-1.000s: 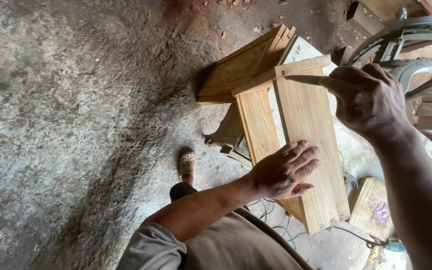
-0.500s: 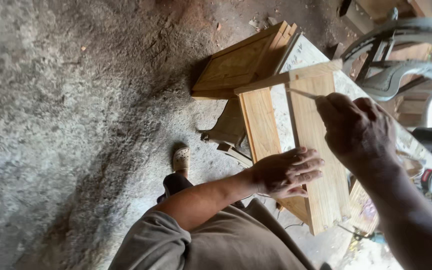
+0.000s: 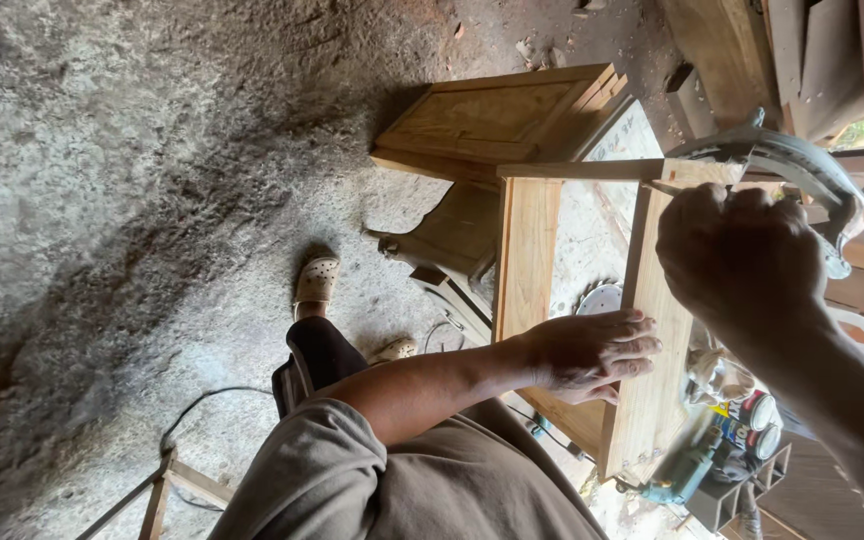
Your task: The person uses a chisel and hammer to carve and shape a rectangular wooden panel with a decorative relief. They repeatedly strike the chisel to remove wood, flip the panel to work on different edges, and refine the carved design.
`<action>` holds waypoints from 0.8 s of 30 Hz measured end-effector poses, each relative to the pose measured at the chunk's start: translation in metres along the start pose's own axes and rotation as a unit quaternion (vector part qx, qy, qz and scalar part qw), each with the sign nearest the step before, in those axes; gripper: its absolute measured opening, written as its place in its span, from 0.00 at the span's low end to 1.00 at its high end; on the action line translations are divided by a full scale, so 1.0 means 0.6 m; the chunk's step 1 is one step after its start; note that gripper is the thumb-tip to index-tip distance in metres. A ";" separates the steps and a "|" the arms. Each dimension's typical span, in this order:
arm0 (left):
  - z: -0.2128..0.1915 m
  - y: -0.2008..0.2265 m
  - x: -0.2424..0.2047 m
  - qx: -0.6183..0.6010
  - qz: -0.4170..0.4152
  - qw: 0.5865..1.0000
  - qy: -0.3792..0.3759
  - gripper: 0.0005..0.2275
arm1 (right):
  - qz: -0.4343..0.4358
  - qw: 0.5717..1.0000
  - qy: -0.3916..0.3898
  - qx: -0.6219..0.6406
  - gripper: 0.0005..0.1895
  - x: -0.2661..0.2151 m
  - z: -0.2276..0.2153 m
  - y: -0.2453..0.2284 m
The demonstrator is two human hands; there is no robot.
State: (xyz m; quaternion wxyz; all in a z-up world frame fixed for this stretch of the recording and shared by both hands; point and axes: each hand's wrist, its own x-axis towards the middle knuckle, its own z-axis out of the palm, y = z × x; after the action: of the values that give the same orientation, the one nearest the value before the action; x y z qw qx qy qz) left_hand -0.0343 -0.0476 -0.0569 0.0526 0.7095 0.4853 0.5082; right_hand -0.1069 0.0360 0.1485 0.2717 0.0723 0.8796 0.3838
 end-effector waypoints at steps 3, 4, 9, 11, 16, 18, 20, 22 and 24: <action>0.001 -0.001 0.008 0.008 -0.003 1.000 -0.005 0.28 | 0.019 0.999 -0.037 -0.007 0.10 0.024 -0.027 0.022; 0.001 -0.003 0.009 0.009 -0.004 1.000 -0.002 0.28 | 0.023 0.997 -0.074 0.004 0.09 0.032 -0.038 0.033; 0.008 0.000 0.007 -0.001 -0.024 1.000 -0.001 0.28 | -0.062 0.997 0.034 0.023 0.12 0.024 -0.057 0.063; 0.008 -0.003 0.007 0.001 -0.018 1.000 -0.015 0.27 | -0.025 0.997 -0.053 -0.045 0.11 0.016 -0.044 0.058; 0.004 -0.001 0.009 0.002 -0.017 1.000 -0.016 0.27 | 0.033 0.996 -0.069 -0.037 0.09 0.011 -0.040 0.021; 0.002 0.000 0.009 0.002 -0.017 1.000 -0.024 0.27 | 0.019 0.993 -0.110 -0.050 0.10 0.006 -0.045 0.009; 0.000 -0.002 0.011 -0.004 -0.017 0.999 -0.033 0.28 | -0.021 0.980 -0.193 -0.039 0.13 0.000 -0.044 0.007; -0.001 -0.003 0.012 -0.002 -0.019 0.999 -0.029 0.28 | 0.024 0.983 -0.180 -0.015 0.10 -0.009 -0.036 0.009; 0.002 -0.001 0.012 -0.005 -0.023 0.999 -0.029 0.28 | 0.023 0.989 -0.142 -0.019 0.10 -0.018 -0.020 0.009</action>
State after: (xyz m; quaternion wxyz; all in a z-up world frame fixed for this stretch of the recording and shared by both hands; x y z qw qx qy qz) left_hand -0.0335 -0.0416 -0.0531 0.0818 0.7127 0.4972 0.4880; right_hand -0.1048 0.0286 0.1640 0.3857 0.1412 0.8229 0.3924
